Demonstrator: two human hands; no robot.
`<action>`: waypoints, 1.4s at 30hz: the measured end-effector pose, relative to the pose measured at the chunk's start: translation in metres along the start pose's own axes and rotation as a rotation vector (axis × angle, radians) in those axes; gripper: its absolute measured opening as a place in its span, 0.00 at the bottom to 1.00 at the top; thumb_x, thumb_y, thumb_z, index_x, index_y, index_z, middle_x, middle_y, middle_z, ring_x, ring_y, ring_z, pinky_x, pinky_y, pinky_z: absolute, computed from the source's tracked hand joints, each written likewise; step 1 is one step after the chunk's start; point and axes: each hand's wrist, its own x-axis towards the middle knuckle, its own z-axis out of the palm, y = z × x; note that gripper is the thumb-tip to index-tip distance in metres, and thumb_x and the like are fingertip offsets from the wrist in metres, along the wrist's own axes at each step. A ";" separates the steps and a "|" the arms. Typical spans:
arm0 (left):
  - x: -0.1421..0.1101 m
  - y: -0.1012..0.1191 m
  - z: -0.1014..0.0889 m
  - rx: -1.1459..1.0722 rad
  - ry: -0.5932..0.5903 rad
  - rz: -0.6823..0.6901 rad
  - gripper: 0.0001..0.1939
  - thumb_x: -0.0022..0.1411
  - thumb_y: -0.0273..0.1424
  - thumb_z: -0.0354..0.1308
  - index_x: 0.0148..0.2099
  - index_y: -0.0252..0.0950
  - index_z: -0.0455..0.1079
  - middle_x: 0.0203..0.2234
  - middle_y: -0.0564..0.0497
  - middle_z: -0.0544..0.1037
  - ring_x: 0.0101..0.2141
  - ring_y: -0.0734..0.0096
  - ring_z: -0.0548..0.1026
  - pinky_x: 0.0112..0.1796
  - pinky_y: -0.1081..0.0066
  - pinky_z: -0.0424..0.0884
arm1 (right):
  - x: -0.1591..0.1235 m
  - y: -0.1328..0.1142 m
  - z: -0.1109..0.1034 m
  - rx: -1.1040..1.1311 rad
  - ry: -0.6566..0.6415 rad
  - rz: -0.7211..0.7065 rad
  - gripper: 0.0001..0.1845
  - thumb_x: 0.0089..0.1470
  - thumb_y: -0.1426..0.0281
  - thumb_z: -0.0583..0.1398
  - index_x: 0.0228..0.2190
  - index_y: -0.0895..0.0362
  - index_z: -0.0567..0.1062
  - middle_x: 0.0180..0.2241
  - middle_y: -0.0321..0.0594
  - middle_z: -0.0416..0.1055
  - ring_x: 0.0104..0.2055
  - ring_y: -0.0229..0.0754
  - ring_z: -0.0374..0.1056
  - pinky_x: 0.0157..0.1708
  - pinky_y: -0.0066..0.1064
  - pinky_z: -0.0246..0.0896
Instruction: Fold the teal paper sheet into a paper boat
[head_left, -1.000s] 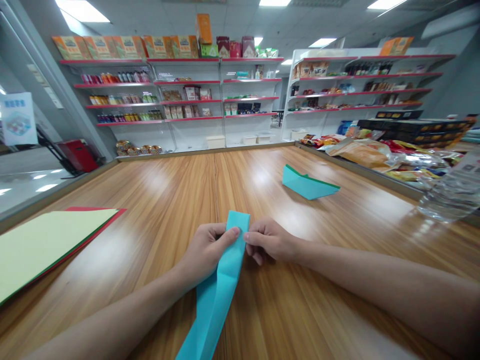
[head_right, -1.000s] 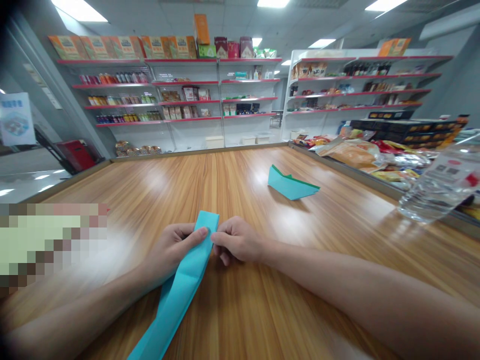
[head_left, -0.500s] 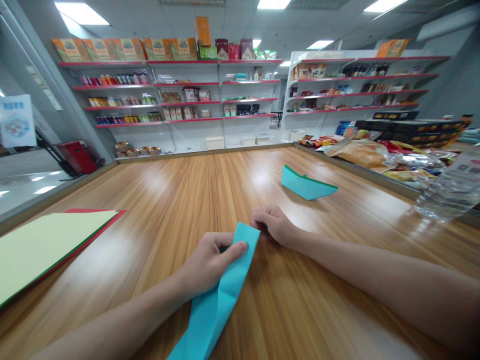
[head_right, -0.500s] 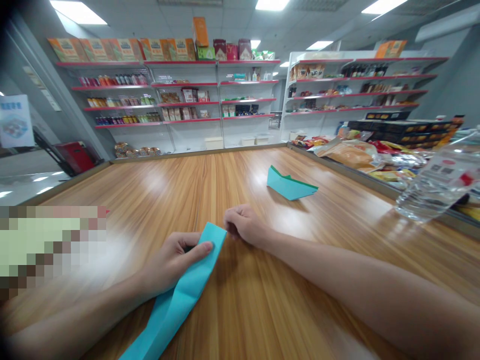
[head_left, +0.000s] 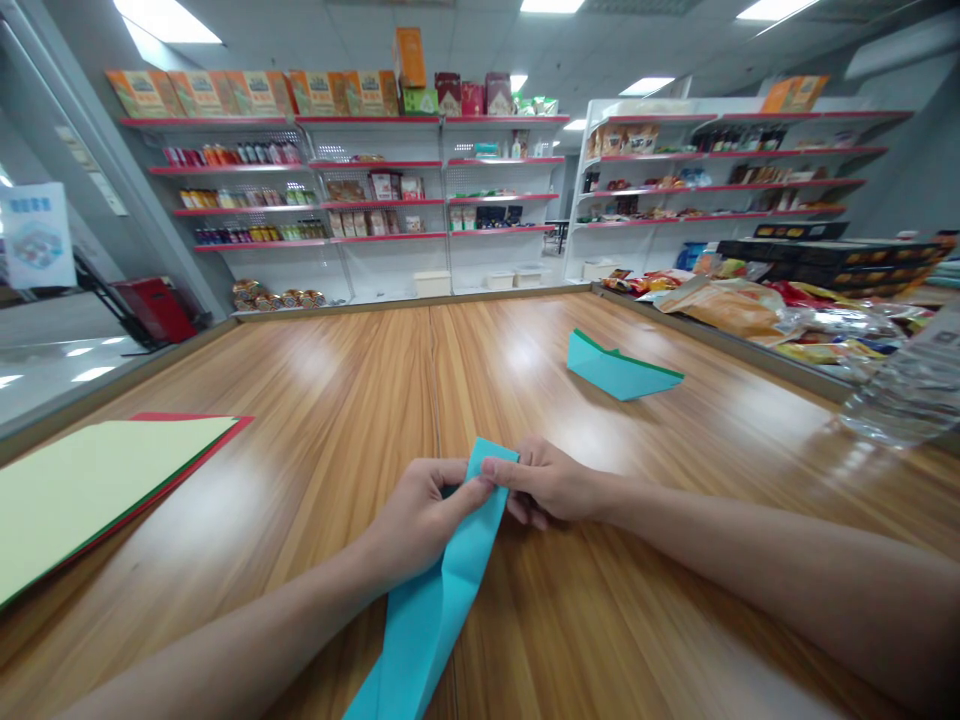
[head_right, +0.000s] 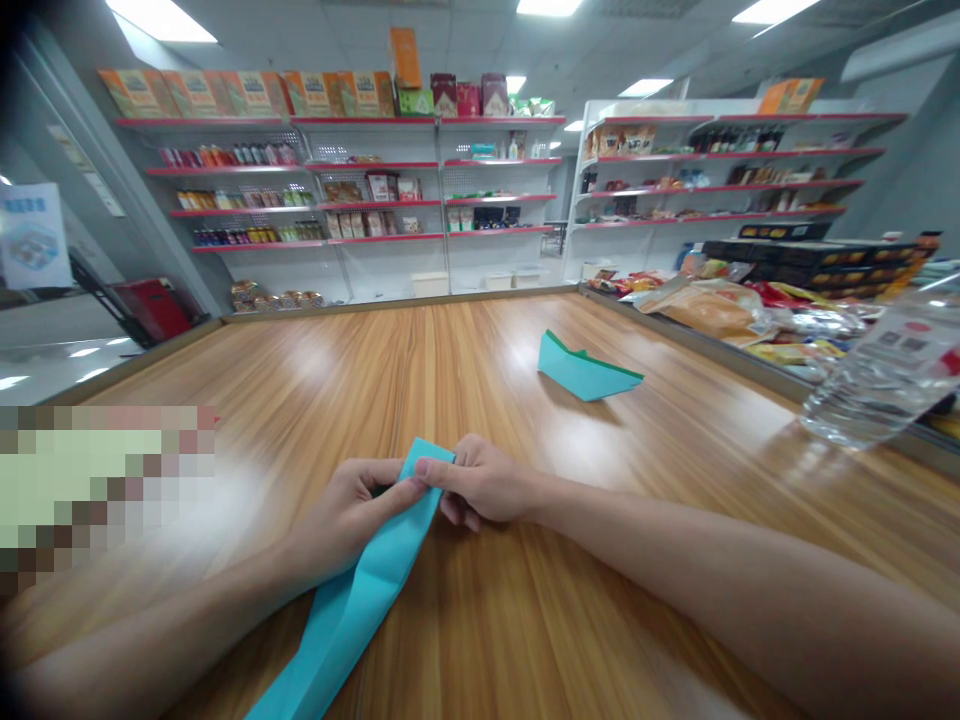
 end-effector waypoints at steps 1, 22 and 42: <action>0.000 0.000 0.000 -0.004 -0.010 -0.001 0.20 0.64 0.40 0.49 0.37 0.31 0.76 0.28 0.46 0.76 0.30 0.68 0.70 0.31 0.72 0.63 | 0.000 0.000 -0.001 0.013 -0.005 0.001 0.35 0.52 0.46 0.51 0.11 0.61 0.66 0.07 0.32 0.58 0.07 0.28 0.50 0.06 0.20 0.40; 0.004 -0.006 -0.008 -0.144 -0.027 -0.034 0.16 0.62 0.38 0.53 0.36 0.29 0.74 0.26 0.47 0.74 0.25 0.74 0.67 0.25 0.76 0.60 | 0.000 0.014 -0.005 0.082 -0.047 -0.113 0.31 0.54 0.48 0.52 0.18 0.62 0.70 0.12 0.34 0.64 0.12 0.30 0.56 0.09 0.20 0.44; 0.004 -0.014 -0.005 -0.107 0.127 -0.117 0.20 0.60 0.42 0.53 0.30 0.28 0.69 0.19 0.53 0.65 0.20 0.78 0.60 0.21 0.76 0.56 | 0.002 0.017 -0.004 0.101 0.063 -0.186 0.24 0.55 0.56 0.54 0.16 0.60 0.65 0.12 0.32 0.62 0.12 0.31 0.59 0.11 0.20 0.47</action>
